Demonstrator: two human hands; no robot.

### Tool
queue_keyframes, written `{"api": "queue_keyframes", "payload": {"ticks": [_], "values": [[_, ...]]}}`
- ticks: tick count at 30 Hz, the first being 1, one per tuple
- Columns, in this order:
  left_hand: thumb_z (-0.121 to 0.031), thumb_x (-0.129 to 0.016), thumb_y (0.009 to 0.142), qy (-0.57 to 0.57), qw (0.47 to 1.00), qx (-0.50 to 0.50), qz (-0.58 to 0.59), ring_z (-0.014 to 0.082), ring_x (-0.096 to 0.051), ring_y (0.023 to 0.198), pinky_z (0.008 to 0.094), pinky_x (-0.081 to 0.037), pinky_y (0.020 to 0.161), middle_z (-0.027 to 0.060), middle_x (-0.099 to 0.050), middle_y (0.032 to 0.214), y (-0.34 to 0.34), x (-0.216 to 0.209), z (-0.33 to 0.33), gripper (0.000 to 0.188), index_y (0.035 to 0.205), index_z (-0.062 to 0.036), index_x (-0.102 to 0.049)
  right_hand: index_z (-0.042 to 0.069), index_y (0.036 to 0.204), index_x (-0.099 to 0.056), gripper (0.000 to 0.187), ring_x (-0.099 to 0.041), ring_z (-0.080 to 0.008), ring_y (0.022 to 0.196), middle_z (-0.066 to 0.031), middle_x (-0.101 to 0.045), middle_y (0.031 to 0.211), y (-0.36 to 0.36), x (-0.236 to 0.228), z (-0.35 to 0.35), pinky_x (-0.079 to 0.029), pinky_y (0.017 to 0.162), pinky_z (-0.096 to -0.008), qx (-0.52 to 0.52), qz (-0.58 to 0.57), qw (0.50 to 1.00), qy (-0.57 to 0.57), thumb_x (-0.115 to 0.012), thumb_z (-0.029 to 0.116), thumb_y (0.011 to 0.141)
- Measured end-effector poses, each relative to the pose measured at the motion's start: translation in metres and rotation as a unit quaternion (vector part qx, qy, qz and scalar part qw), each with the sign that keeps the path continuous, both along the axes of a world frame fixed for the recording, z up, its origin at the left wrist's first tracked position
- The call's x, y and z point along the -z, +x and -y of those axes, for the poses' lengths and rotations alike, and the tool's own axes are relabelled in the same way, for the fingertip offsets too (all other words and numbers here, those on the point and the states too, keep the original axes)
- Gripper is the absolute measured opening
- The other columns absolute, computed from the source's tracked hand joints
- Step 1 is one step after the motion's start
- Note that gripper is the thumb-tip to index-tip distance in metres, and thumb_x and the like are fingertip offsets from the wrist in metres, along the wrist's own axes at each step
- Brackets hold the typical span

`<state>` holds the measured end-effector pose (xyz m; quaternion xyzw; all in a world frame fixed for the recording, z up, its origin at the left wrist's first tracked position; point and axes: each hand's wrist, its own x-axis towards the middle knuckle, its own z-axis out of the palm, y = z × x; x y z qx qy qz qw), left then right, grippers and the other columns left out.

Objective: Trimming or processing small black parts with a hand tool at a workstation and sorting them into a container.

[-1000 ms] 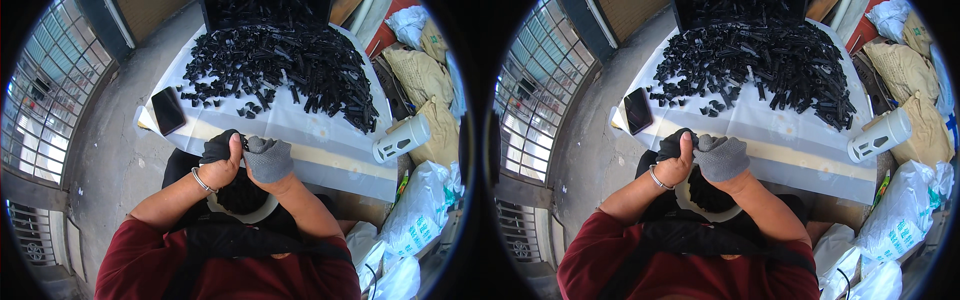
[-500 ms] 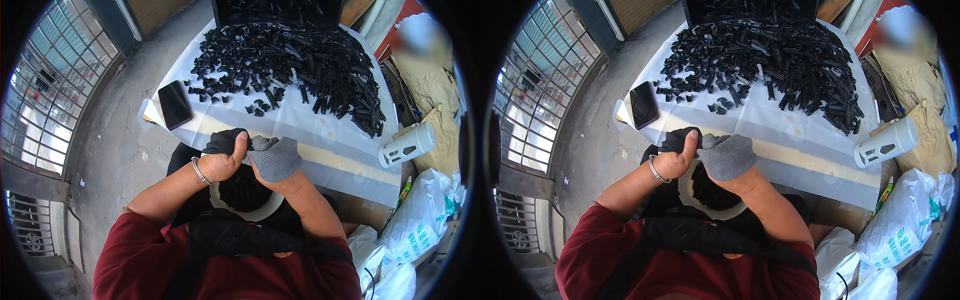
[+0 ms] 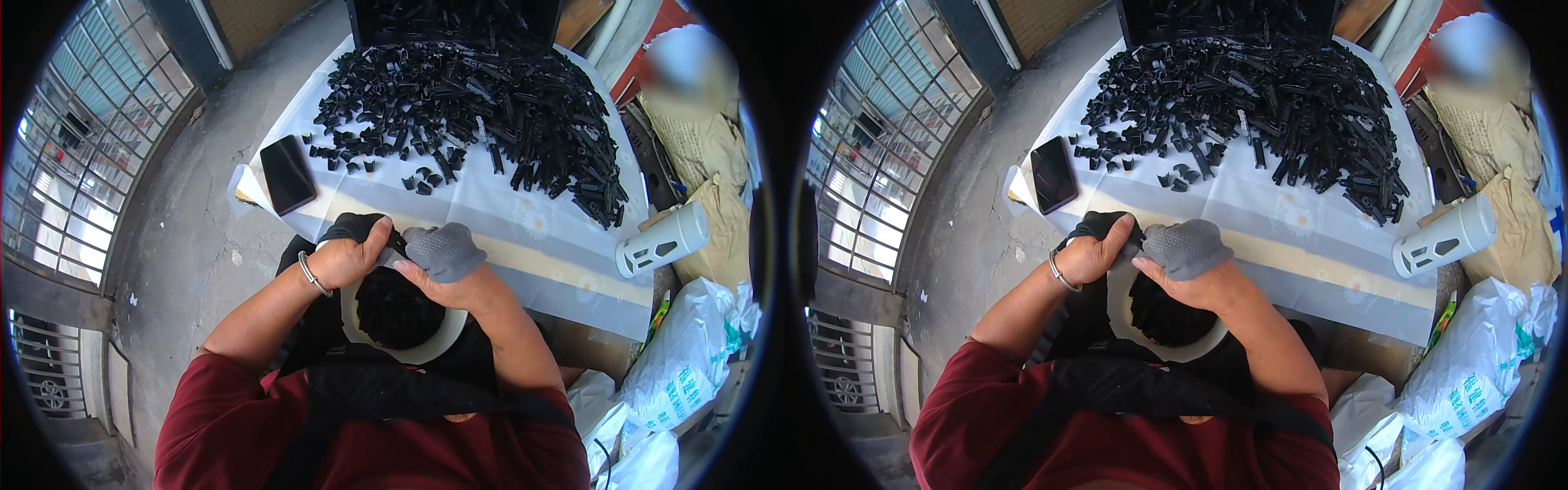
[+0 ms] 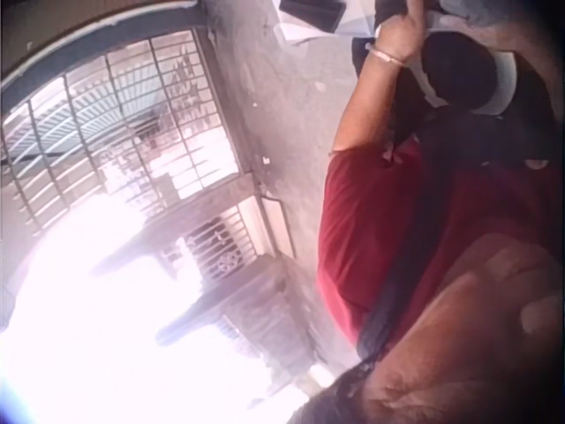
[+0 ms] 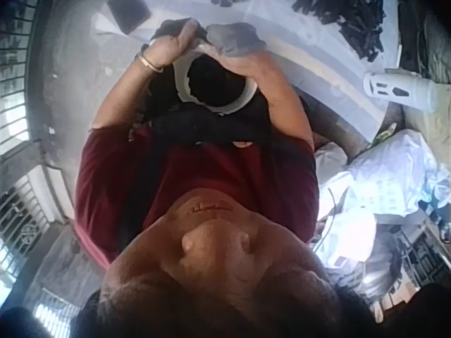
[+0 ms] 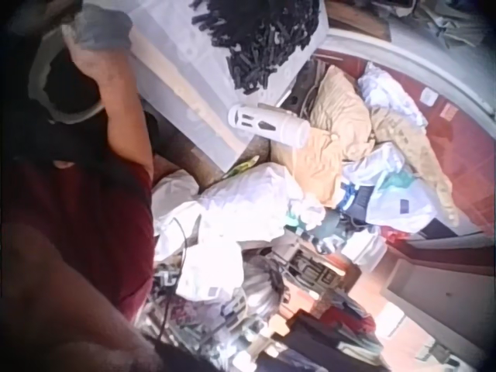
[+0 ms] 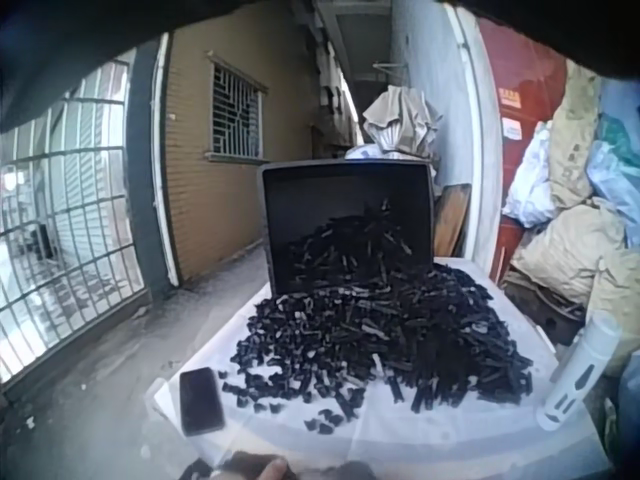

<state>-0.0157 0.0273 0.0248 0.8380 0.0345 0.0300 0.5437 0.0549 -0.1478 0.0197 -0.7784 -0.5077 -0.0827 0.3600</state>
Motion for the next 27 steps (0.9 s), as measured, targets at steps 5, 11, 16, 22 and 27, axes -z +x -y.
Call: {"api": "queue_keyframes", "payload": {"ticks": [5, 11, 16, 22, 27], "values": [[-0.037, -0.041, 0.092, 0.247, 0.957, 0.145, 0.035, 0.0348, -0.056, 0.065, 0.0398, -0.045, 0.062, 0.0187, -0.058, 0.071, 0.008, -0.002, -0.010, 0.042, 0.082, -0.0001, -0.059, 0.005, 0.084, -0.060, 0.019, -0.056, -0.0338, 0.069, -0.0147, -0.058, 0.073, 0.061, 0.003, 0.008, -0.044, 0.063, -0.0412, 0.171, 0.052, 0.983, -0.048, -0.050, 0.021, 0.085], [-0.026, -0.052, 0.083, 0.365, 0.919, -0.008, 0.146, 0.0330, -0.059, 0.071, 0.0407, -0.047, 0.063, 0.0161, -0.060, 0.079, 0.061, 0.020, 0.003, 0.028, 0.099, -0.0038, -0.058, 0.008, 0.077, -0.059, 0.006, -0.057, -0.0340, 0.070, -0.0163, -0.057, 0.074, 0.082, 0.016, -0.027, -0.045, 0.063, -0.0444, 0.202, 0.177, 0.945, -0.184, -0.055, 0.013, 0.075], [-0.018, -0.049, 0.080, 0.404, 0.899, -0.041, 0.167, 0.0264, -0.061, 0.078, 0.0373, -0.049, 0.065, 0.0112, -0.062, 0.086, 0.083, 0.048, 0.019, 0.027, 0.103, -0.0111, -0.060, 0.006, 0.076, -0.057, 0.011, -0.057, -0.0339, 0.072, -0.0151, -0.059, 0.075, 0.081, 0.025, -0.014, -0.045, 0.064, -0.0439, 0.188, 0.205, 0.949, -0.146, -0.062, 0.016, 0.073], [-0.012, -0.052, 0.074, 0.319, 0.938, -0.058, 0.121, 0.0264, -0.061, 0.086, 0.0354, -0.050, 0.067, 0.0115, -0.061, 0.091, 0.076, 0.033, 0.031, 0.028, 0.099, -0.0126, -0.063, -0.003, 0.106, -0.055, 0.029, -0.052, -0.0375, 0.098, -0.0218, -0.056, 0.105, 0.105, 0.053, 0.034, -0.040, 0.087, -0.0419, 0.212, 0.142, 0.960, -0.119, -0.053, 0.010, 0.080], [-0.014, -0.055, 0.071, 0.278, 0.956, -0.074, 0.059, 0.0323, -0.061, 0.083, 0.0381, -0.049, 0.071, 0.0173, -0.061, 0.091, 0.061, 0.025, 0.013, 0.027, 0.097, -0.0043, -0.058, 0.000, 0.096, -0.058, 0.020, -0.053, -0.0365, 0.090, -0.0209, -0.058, 0.093, 0.080, 0.015, 0.007, -0.041, 0.076, -0.0452, 0.208, 0.101, 0.939, -0.253, -0.053, 0.012, 0.082]]}}
